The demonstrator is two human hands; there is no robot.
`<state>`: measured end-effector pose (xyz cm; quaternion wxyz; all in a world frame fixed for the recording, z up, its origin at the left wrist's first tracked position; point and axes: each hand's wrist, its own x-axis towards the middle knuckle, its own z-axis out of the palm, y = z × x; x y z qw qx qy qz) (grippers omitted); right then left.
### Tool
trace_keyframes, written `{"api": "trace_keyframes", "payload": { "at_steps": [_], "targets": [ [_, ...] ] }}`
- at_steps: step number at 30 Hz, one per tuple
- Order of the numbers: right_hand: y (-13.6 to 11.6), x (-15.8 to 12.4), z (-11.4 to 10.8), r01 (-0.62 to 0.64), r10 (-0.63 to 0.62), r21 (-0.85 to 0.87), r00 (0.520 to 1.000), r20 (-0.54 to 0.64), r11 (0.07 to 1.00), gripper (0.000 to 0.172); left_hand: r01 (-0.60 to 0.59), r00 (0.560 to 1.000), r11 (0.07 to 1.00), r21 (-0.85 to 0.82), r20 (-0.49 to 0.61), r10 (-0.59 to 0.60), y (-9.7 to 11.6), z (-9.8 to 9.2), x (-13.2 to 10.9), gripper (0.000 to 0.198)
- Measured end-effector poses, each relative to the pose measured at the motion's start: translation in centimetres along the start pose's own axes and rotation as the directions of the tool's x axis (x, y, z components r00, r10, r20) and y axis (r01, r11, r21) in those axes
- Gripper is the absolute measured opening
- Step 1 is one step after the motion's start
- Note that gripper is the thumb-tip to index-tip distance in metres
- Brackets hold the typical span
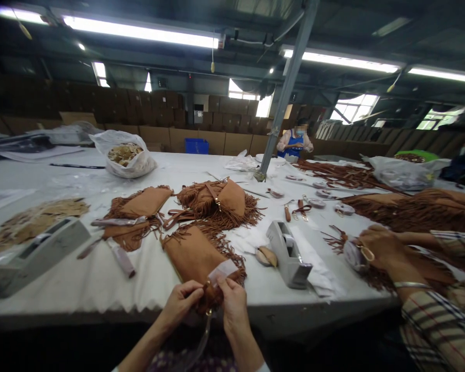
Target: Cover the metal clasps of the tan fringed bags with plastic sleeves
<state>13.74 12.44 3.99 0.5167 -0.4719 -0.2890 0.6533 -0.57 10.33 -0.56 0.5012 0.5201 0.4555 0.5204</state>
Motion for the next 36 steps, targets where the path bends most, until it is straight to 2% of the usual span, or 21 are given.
{"api": "trace_keyframes", "payload": {
  "at_steps": [3, 10, 17, 20, 24, 29, 31, 33, 34, 36],
  "targets": [
    [0.2, 0.0, -0.3, 0.021, -0.021, -0.017, 1.000, 0.023, 1.000, 0.033, 0.008, 1.000, 1.000, 0.012, -0.006, -0.008, 0.3, 0.1, -0.1, 0.029],
    [0.6, 0.0, -0.8, 0.114, -0.093, -0.194, 0.989, 0.111, 0.974, 0.036, -0.005, 1.000, 0.999, 0.040, -0.022, 0.005, 0.4, 0.2, 0.0, 0.029],
    [1.5, 0.3, -1.5, 0.223, -0.156, -0.497, 0.973, 0.173, 0.839, 0.039, 0.026, 0.999, 1.000, 0.003, -0.020, -0.026, 0.8, 0.3, -0.2, 0.030],
    [2.0, 0.3, -1.8, 0.264, -0.165, -0.569, 0.961, 0.220, 0.779, 0.037, 0.057, 0.997, 0.991, -0.118, 0.050, -0.051, 0.8, 0.1, -0.6, 0.027],
    [1.8, -0.1, -1.8, 0.262, -0.130, -0.659, 0.961, 0.244, 0.705, 0.035, 0.142, 0.985, 0.922, -0.361, 0.148, -0.094, 0.6, -0.4, -1.2, 0.048],
    [1.5, -1.6, -0.7, 0.311, -0.167, -0.684, 0.948, 0.270, 0.659, 0.028, 0.116, 0.984, 0.913, -0.391, 0.172, -0.051, 1.2, -0.6, -2.1, 0.055],
    [2.2, -2.3, -0.3, 0.380, -0.235, -0.715, 0.925, 0.298, 0.587, 0.023, 0.088, 0.989, 0.924, -0.371, 0.145, -0.036, 1.4, -0.8, -2.6, 0.055],
    [3.3, -2.9, -0.1, 0.477, -0.350, -0.733, 0.874, 0.337, 0.485, 0.019, 0.068, 0.998, 0.938, -0.339, 0.020, -0.065, 1.3, -1.4, -3.4, 0.055],
    [3.8, -3.1, -0.1, 0.536, -0.418, -0.732, 0.831, 0.367, 0.422, 0.016, 0.086, 0.990, 0.945, -0.315, -0.076, -0.116, 1.3, -1.8, -3.9, 0.053],
    [4.9, -3.4, -0.1, 0.654, -0.532, -0.710, 0.711, 0.460, 0.259, 0.010, 0.214, 0.931, 0.928, -0.304, -0.225, -0.288, 1.3, -2.7, -5.2, 0.042]
  ]
}}
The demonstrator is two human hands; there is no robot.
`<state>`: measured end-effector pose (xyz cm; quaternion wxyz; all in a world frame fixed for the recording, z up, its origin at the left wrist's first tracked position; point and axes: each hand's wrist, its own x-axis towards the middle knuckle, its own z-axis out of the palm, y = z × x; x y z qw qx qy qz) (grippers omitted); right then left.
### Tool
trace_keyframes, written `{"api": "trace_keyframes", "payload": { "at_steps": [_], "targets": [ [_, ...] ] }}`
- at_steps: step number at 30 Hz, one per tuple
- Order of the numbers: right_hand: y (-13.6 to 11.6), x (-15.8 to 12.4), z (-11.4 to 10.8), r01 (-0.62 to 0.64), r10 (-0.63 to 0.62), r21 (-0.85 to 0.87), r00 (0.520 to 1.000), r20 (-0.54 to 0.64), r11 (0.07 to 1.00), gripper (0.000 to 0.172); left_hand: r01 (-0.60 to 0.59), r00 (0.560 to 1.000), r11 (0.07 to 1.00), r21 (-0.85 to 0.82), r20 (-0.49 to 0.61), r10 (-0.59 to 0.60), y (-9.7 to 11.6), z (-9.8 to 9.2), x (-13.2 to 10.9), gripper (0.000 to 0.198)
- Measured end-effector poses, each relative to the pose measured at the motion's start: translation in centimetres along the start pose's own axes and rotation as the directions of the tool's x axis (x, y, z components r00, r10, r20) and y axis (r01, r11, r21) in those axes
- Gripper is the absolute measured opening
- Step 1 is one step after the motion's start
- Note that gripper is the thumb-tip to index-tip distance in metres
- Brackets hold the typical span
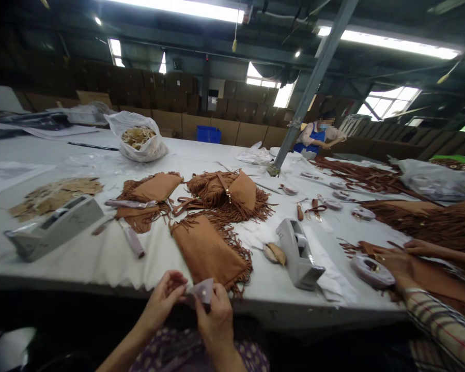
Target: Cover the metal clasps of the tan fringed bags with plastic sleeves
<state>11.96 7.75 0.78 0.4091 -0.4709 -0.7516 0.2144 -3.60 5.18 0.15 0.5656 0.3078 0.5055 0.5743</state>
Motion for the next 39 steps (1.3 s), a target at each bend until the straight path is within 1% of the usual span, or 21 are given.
{"api": "trace_keyframes", "payload": {
  "at_steps": [1, 2, 3, 4, 5, 6, 8, 10, 12, 14, 16, 17, 21, 24, 26, 28, 30, 34, 36, 38, 39],
  "targets": [
    [0.1, -0.3, 0.3, 0.096, -0.097, -0.052, 0.995, -0.013, 0.994, 0.010, 0.110, 0.993, 0.994, -0.013, -0.031, -0.111, 0.1, -0.6, -0.6, 0.039],
    [0.1, -0.6, 0.6, 0.188, -0.189, -0.101, 0.982, -0.008, 0.977, 0.012, 0.232, 0.973, 0.972, -0.044, 0.002, -0.233, 0.3, -1.1, -1.2, 0.041],
    [0.1, -0.8, 0.8, 0.268, -0.270, -0.142, 0.963, 0.009, 0.953, 0.015, 0.345, 0.937, 0.935, -0.079, 0.081, -0.339, 0.5, -1.4, -1.8, 0.046],
    [0.1, -1.0, 1.0, 0.335, -0.335, -0.171, 0.942, 0.029, 0.927, 0.018, 0.431, 0.895, 0.896, -0.103, 0.176, -0.410, 0.7, -1.6, -2.3, 0.051],
    [0.2, -1.1, 1.1, 0.388, -0.386, -0.189, 0.921, 0.048, 0.902, 0.020, 0.487, 0.857, 0.866, -0.115, 0.256, -0.448, 0.9, -1.7, -2.7, 0.054],
    [0.2, -1.2, 1.1, 0.428, -0.423, -0.194, 0.903, 0.071, 0.883, 0.022, 0.515, 0.833, 0.849, -0.119, 0.303, -0.463, 1.0, -1.7, -2.9, 0.054],
    [0.3, -1.4, 0.9, 0.484, -0.470, -0.188, 0.875, 0.114, 0.855, 0.030, 0.509, 0.835, 0.853, -0.115, 0.306, -0.457, 1.0, -1.7, -3.1, 0.045],
    [0.6, -1.5, 0.5, 0.486, -0.467, -0.205, 0.874, 0.136, 0.850, 0.040, 0.485, 0.851, 0.870, -0.086, 0.277, -0.446, 0.5, -1.7, -2.8, 0.038],
    [1.1, -1.5, 0.1, 0.413, -0.391, -0.269, 0.911, 0.132, 0.870, 0.046, 0.431, 0.877, 0.902, -0.020, 0.246, -0.414, -0.4, -1.7, -2.4, 0.037],
    [1.7, -1.3, 0.0, 0.323, -0.301, -0.324, 0.947, 0.116, 0.889, 0.044, 0.342, 0.912, 0.938, 0.062, 0.219, -0.347, -1.3, -1.7, -2.1, 0.038],
    [2.6, -1.2, 0.1, 0.293, -0.270, -0.324, 0.956, 0.115, 0.899, 0.040, 0.266, 0.938, 0.957, 0.116, 0.196, -0.285, -2.3, -1.6, -2.0, 0.040],
    [3.1, -1.1, 0.2, 0.299, -0.276, -0.308, 0.954, 0.116, 0.903, 0.039, 0.253, 0.943, 0.959, 0.124, 0.190, -0.273, -2.7, -1.4, -1.9, 0.042],
    [4.6, -1.0, 0.6, 0.320, -0.305, -0.246, 0.947, 0.095, 0.915, 0.045, 0.274, 0.946, 0.959, 0.070, 0.160, -0.281, -4.1, -0.1, -1.7, 0.049],
    [5.1, -1.2, 0.7, 0.328, -0.316, -0.220, 0.945, 0.089, 0.919, 0.047, 0.229, 0.967, 0.973, 0.040, 0.109, -0.232, -4.5, 1.0, -1.3, 0.053],
    [5.3, -1.2, 0.7, 0.331, -0.319, -0.209, 0.944, 0.088, 0.920, 0.047, 0.204, 0.975, 0.979, 0.029, 0.089, -0.206, -4.3, 1.6, -0.9, 0.054],
    [5.5, -1.3, 0.6, 0.335, -0.324, -0.194, 0.942, 0.086, 0.922, 0.046, 0.205, 0.974, 0.979, 0.001, 0.097, -0.204, -3.8, 2.1, -0.6, 0.053],
    [5.8, -1.2, 0.6, 0.339, -0.330, -0.174, 0.940, 0.081, 0.924, 0.046, 0.233, 0.965, 0.971, -0.046, 0.135, -0.225, -3.2, 2.3, -0.3, 0.052],
    [6.4, -0.9, 0.2, 0.357, -0.347, -0.126, 0.933, 0.098, 0.925, 0.048, 0.355, 0.911, 0.930, -0.099, 0.262, -0.320, -2.2, 1.8, -0.3, 0.043],
    [6.6, -0.8, -0.1, 0.367, -0.356, -0.100, 0.928, 0.111, 0.925, 0.050, 0.400, 0.884, 0.911, -0.102, 0.305, -0.354, -2.0, 1.4, -0.4, 0.039],
    [6.7, -0.6, -0.3, 0.368, -0.359, -0.079, 0.927, 0.108, 0.926, 0.049, 0.408, 0.883, 0.904, -0.127, 0.306, -0.356, -1.8, 1.2, -0.4, 0.034],
    [6.7, -0.5, -0.3, 0.364, -0.356, -0.071, 0.929, 0.105, 0.929, 0.048, 0.410, 0.888, 0.901, -0.141, 0.286, -0.360, -1.8, 1.2, -0.4, 0.032]
  ]
}}
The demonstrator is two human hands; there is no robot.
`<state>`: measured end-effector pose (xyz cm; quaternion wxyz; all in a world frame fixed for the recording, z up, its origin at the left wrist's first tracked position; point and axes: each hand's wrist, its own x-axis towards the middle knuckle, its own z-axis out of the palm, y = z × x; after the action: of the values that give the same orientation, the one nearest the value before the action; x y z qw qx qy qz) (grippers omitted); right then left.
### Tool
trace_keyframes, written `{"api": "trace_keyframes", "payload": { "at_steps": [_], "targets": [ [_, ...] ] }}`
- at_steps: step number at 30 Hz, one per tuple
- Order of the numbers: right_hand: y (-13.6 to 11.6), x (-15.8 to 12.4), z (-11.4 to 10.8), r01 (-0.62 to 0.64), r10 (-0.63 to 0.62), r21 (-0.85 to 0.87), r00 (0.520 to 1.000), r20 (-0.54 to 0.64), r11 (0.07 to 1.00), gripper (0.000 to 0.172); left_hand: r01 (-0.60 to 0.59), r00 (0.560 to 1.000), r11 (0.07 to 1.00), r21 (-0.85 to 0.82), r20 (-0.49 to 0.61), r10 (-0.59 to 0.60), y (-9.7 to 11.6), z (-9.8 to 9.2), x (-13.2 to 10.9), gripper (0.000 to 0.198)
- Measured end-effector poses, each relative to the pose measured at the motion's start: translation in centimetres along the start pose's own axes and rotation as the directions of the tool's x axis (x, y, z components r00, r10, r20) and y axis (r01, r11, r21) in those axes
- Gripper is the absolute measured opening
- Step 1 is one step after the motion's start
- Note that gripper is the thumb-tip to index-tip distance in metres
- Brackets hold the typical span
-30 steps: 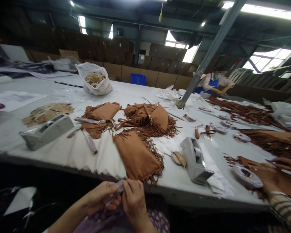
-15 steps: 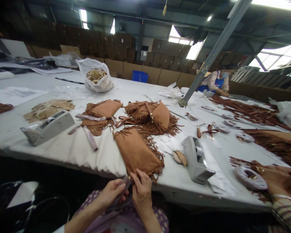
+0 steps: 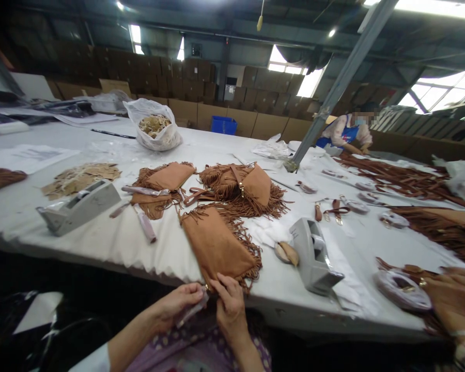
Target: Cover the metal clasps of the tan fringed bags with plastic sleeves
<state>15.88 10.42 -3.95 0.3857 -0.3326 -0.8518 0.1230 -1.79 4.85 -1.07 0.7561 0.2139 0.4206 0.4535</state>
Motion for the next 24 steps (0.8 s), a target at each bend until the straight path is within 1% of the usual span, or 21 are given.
{"api": "trace_keyframes", "payload": {
  "at_steps": [4, 7, 9, 10, 11, 12, 13, 14, 15, 16, 17, 18, 19, 21, 23, 24],
  "targets": [
    [-0.4, 0.3, -0.4, -0.021, 0.021, 0.042, 1.000, 0.003, 0.999, 0.047, 0.031, 0.986, 0.999, -0.041, -0.162, -0.038, 0.0, 0.6, 0.3, 0.025],
    [-1.8, -0.4, -1.1, -0.075, 0.078, 0.095, 0.996, -0.031, 0.993, 0.040, 0.012, 0.970, 0.997, -0.082, -0.242, -0.032, -0.3, 0.9, 0.6, 0.027],
    [-3.1, -1.3, -1.4, -0.174, 0.190, 0.149, 0.977, -0.097, 0.973, 0.034, -0.029, 0.959, 0.993, -0.115, -0.282, -0.004, -0.6, 0.9, 0.8, 0.028],
    [-3.8, -1.7, -1.5, -0.252, 0.277, 0.189, 0.953, -0.125, 0.949, 0.029, -0.054, 0.952, 0.991, -0.125, -0.306, 0.014, -0.8, 0.8, 0.9, 0.028],
    [-4.4, -2.1, -1.5, -0.343, 0.381, 0.239, 0.915, -0.132, 0.908, 0.024, -0.081, 0.943, 0.988, -0.128, -0.332, 0.034, -0.9, 0.7, 1.0, 0.028],
    [-4.9, -2.3, -1.3, -0.447, 0.494, 0.297, 0.863, -0.106, 0.844, 0.022, -0.107, 0.932, 0.986, -0.125, -0.359, 0.056, -1.1, 0.6, 1.1, 0.027],
    [-5.4, -2.4, -1.0, -0.554, 0.606, 0.357, 0.794, -0.045, 0.752, 0.024, -0.133, 0.919, 0.984, -0.114, -0.386, 0.079, -1.2, 0.5, 1.2, 0.027],
    [-5.7, -2.4, -0.5, -0.650, 0.699, 0.412, 0.714, 0.043, 0.639, 0.029, -0.157, 0.906, 0.983, -0.099, -0.409, 0.104, -1.3, 0.5, 1.4, 0.027],
    [-5.9, -2.2, 0.0, -0.724, 0.763, 0.460, 0.631, 0.139, 0.514, 0.034, -0.178, 0.894, 0.981, -0.080, -0.429, 0.127, -1.4, 0.5, 1.4, 0.027],
    [-6.0, -2.0, 0.6, -0.770, 0.800, 0.504, 0.555, 0.227, 0.391, 0.040, -0.197, 0.884, 0.978, -0.064, -0.444, 0.149, -1.4, 0.5, 1.5, 0.028],
    [-6.0, -1.6, 1.2, -0.790, 0.817, 0.546, 0.494, 0.297, 0.279, 0.044, -0.220, 0.873, 0.975, -0.042, -0.454, 0.178, -1.4, 0.6, 1.5, 0.030],
    [-6.1, -1.3, 1.8, -0.788, 0.822, 0.587, 0.451, 0.347, 0.185, 0.046, -0.248, 0.863, 0.969, -0.008, -0.456, 0.217, -1.3, 0.6, 1.6, 0.032],
    [-6.1, -0.9, 2.3, -0.772, 0.820, 0.626, 0.426, 0.383, 0.109, 0.046, -0.277, 0.852, 0.960, 0.037, -0.452, 0.263, -1.2, 0.7, 1.5, 0.034],
    [-6.1, -0.2, 3.1, -0.727, 0.810, 0.687, 0.400, 0.429, -0.005, 0.043, -0.327, 0.830, 0.934, 0.145, -0.429, 0.357, -1.1, 0.5, 1.4, 0.036],
    [-6.0, 0.3, 3.5, -0.689, 0.805, 0.720, 0.381, 0.454, -0.080, 0.040, -0.354, 0.804, 0.908, 0.226, -0.422, 0.419, -1.0, 0.1, 1.2, 0.038],
    [-6.0, 0.4, 3.6, -0.679, 0.805, 0.728, 0.375, 0.459, -0.099, 0.040, -0.356, 0.793, 0.903, 0.242, -0.433, 0.429, -1.0, -0.1, 0.9, 0.039]
  ]
}}
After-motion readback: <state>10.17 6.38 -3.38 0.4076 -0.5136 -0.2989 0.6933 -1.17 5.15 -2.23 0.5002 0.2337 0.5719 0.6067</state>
